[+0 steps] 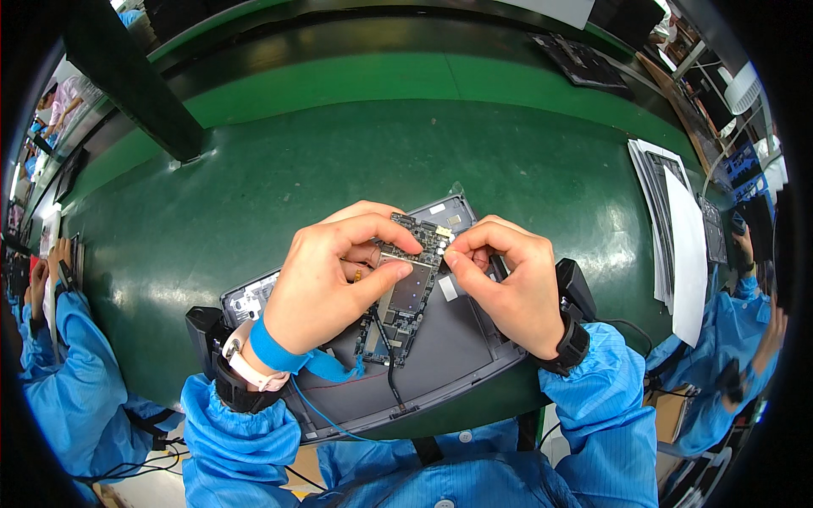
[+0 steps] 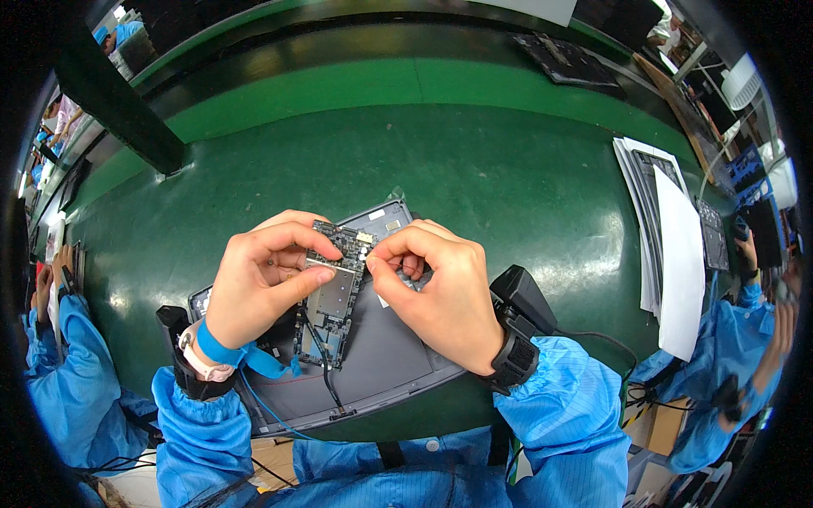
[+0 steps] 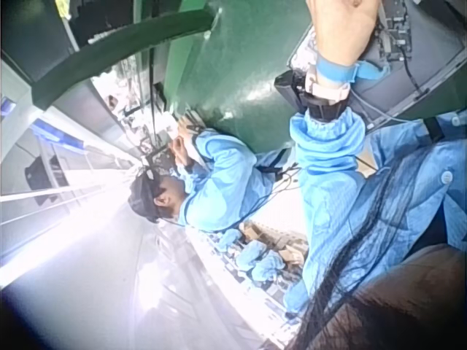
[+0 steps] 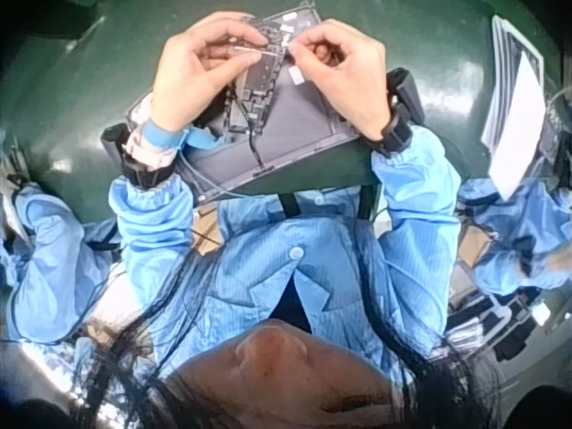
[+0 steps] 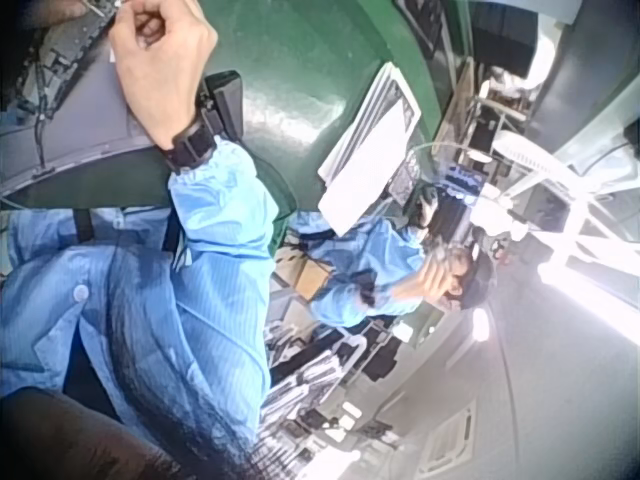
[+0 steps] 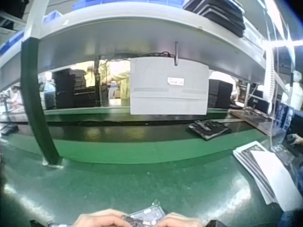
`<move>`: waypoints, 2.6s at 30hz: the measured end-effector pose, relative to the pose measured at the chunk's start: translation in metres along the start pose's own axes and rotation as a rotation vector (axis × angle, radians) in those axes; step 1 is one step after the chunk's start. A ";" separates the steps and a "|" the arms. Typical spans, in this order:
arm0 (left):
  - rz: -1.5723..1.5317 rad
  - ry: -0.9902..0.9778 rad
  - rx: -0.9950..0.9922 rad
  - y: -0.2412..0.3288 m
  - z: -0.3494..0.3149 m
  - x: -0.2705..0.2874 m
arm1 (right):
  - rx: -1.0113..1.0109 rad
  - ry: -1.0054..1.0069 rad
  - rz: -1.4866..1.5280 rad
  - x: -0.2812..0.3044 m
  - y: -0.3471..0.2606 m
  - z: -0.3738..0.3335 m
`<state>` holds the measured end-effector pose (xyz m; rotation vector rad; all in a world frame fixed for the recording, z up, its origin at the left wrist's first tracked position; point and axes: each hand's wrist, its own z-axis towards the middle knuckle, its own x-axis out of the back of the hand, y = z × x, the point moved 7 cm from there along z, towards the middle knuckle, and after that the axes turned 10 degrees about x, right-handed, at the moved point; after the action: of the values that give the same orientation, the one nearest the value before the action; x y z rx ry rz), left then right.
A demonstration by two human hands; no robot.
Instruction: Assembling internal components of laptops on an assembly line by connecting ribbon cables to the motherboard.
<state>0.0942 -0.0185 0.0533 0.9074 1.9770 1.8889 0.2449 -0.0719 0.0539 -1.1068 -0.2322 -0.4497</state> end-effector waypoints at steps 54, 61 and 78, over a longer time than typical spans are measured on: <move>0.312 0.035 0.015 -0.007 0.000 0.026 | 0.245 -0.155 -0.229 -0.013 -0.009 -0.006; 0.412 0.021 -0.024 -0.005 -0.002 0.022 | 0.338 -0.184 -0.250 -0.012 -0.015 -0.006; 0.741 0.067 -0.197 -0.002 -0.012 0.015 | 0.404 -0.213 -0.286 -0.015 -0.016 -0.007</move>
<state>0.0757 -0.0190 0.0563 1.6929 1.5508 2.4477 0.2242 -0.0811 0.0577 -0.7239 -0.6456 -0.5114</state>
